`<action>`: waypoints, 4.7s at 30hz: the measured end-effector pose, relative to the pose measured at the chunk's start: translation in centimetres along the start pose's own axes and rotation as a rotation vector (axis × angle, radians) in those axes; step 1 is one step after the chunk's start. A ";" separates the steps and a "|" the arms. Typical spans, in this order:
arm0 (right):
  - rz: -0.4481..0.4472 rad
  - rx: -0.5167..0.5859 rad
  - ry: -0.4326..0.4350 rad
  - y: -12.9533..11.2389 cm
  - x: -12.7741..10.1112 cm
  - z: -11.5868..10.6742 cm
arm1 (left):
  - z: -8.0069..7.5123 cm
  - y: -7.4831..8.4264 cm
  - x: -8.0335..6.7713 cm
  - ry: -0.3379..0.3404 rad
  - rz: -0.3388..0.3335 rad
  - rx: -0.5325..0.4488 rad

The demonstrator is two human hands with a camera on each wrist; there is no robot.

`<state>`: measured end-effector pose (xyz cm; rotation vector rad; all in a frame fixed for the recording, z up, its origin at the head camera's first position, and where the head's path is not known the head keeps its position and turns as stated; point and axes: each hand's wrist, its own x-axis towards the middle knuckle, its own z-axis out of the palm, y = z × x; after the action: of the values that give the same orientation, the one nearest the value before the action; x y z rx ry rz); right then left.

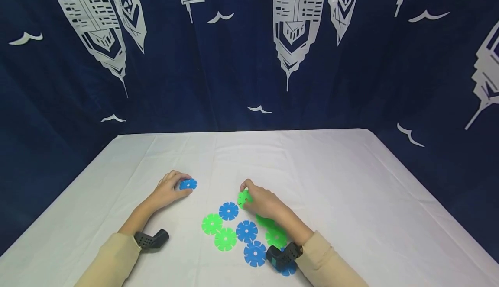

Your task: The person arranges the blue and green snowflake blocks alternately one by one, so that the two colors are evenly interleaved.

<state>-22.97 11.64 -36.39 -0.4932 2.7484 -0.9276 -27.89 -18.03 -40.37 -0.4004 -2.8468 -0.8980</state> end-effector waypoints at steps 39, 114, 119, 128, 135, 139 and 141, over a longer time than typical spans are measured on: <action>-0.016 0.332 0.237 -4.2 7.5 5.1 | 0.1 0.2 0.2 -0.008 -0.012 0.005; -0.162 -0.097 0.265 -5.2 6.9 6.1 | -0.4 -0.1 0.4 0.009 0.042 0.040; -0.093 -0.085 0.121 -5.5 6.2 4.6 | -0.2 -0.1 0.2 -0.019 0.028 0.037; -0.101 -0.223 -0.056 -4.9 3.7 2.4 | -0.2 0.0 -0.1 -0.011 0.013 0.046; -0.118 -0.138 -0.151 -2.8 1.5 1.5 | -0.1 -0.1 0.1 -0.019 0.025 0.049; -0.126 -0.081 -0.174 -1.9 1.0 1.2 | -0.2 -0.1 0.3 -0.020 0.027 0.049; -0.131 -0.059 -0.182 -1.6 0.9 1.1 | -0.2 -0.1 0.2 -0.022 0.025 0.051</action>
<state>-23.07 9.45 -36.35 -0.7371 2.6103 -0.7880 -28.14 -18.13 -40.22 -0.4418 -2.8713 -0.8203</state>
